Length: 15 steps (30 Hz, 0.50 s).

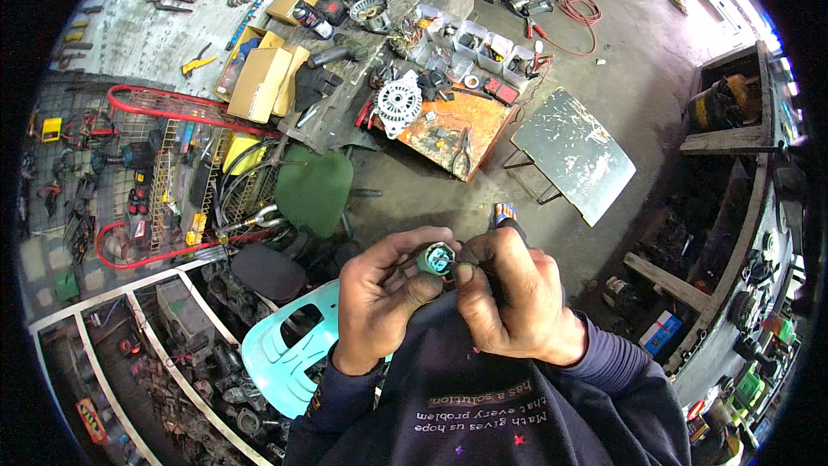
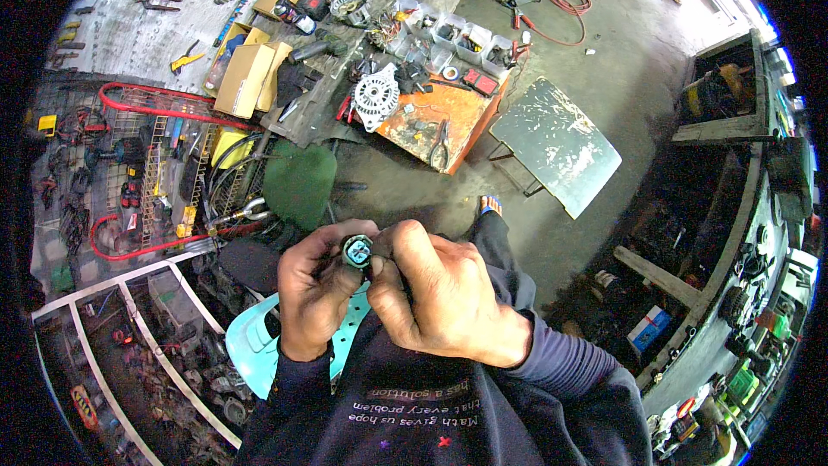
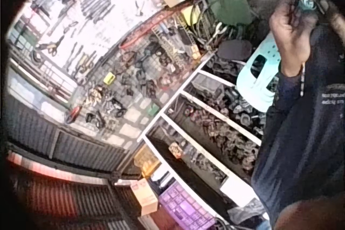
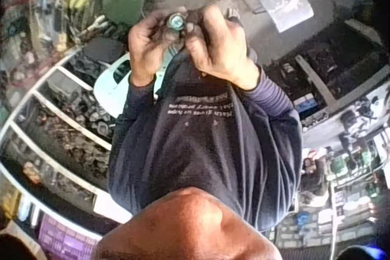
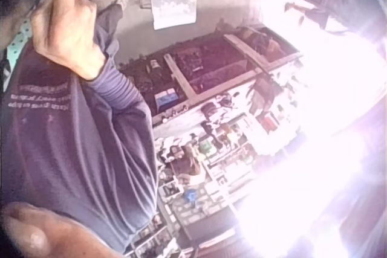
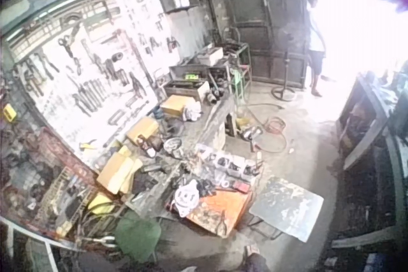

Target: The person manipulates a small green electrical connector with both hands, using pliers to adjust or remove internal components. The person repeatedly opens and closes the connector housing while working in a cluttered workshop.

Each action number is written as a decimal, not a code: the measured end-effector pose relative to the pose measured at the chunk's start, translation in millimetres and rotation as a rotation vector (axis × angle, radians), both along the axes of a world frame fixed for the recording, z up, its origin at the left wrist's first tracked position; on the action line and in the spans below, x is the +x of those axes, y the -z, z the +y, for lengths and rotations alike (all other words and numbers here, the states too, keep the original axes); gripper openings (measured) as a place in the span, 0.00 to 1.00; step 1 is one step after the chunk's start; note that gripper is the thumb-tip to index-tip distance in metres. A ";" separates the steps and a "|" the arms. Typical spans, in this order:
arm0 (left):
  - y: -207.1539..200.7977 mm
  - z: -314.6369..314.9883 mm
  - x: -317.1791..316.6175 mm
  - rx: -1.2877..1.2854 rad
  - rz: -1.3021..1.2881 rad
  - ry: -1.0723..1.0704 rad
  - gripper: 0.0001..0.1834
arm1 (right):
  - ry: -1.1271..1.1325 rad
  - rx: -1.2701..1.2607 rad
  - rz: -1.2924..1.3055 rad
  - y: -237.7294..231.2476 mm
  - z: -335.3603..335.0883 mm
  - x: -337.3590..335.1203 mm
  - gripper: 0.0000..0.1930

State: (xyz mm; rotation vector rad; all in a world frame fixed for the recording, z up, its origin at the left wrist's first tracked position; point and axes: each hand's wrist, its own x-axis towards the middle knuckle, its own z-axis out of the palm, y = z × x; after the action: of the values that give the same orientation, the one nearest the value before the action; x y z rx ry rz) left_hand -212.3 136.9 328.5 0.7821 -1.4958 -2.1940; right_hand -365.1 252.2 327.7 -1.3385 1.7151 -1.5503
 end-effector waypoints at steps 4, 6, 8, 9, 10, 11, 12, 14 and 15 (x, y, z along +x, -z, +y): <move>-5.1 -2.6 5.3 -0.100 -0.137 0.028 0.25 | -0.022 -0.183 0.166 8.4 -7.4 -2.2 0.06; -14.3 -5.7 3.1 -0.339 -0.201 0.040 0.23 | -0.002 -0.166 0.101 9.4 -8.8 1.3 0.06; -17.8 -12.7 -1.5 -0.673 -0.220 0.066 0.22 | 0.031 -0.036 -0.107 4.3 -4.7 9.7 0.06; -14.4 -9.8 -2.0 -0.691 -0.167 0.020 0.21 | 0.048 0.022 -0.282 4.0 -2.6 16.2 0.06; -14.9 -9.5 -2.2 -0.730 -0.175 0.023 0.22 | 0.071 0.060 -0.440 4.9 -1.9 20.6 0.06; -15.3 -9.8 -2.5 -0.769 -0.183 0.027 0.22 | 0.091 0.084 -0.561 5.3 -1.4 24.8 0.06; -15.0 -9.9 -2.9 -0.805 -0.191 0.034 0.22 | 0.105 0.073 -0.591 6.8 -1.8 26.4 0.06; -16.0 -11.6 -4.7 -0.841 -0.224 0.057 0.22 | 0.130 0.056 -0.618 12.0 -3.5 29.5 0.06; -17.5 -11.0 -5.2 -0.851 -0.242 0.066 0.22 | 0.119 0.046 -0.483 13.2 -3.2 27.1 0.07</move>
State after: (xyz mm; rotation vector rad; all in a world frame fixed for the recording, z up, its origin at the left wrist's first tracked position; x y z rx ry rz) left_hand -217.5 125.8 346.0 0.6964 -2.3282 -1.2849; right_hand -338.0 249.0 314.5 -0.7639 1.5288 -1.7148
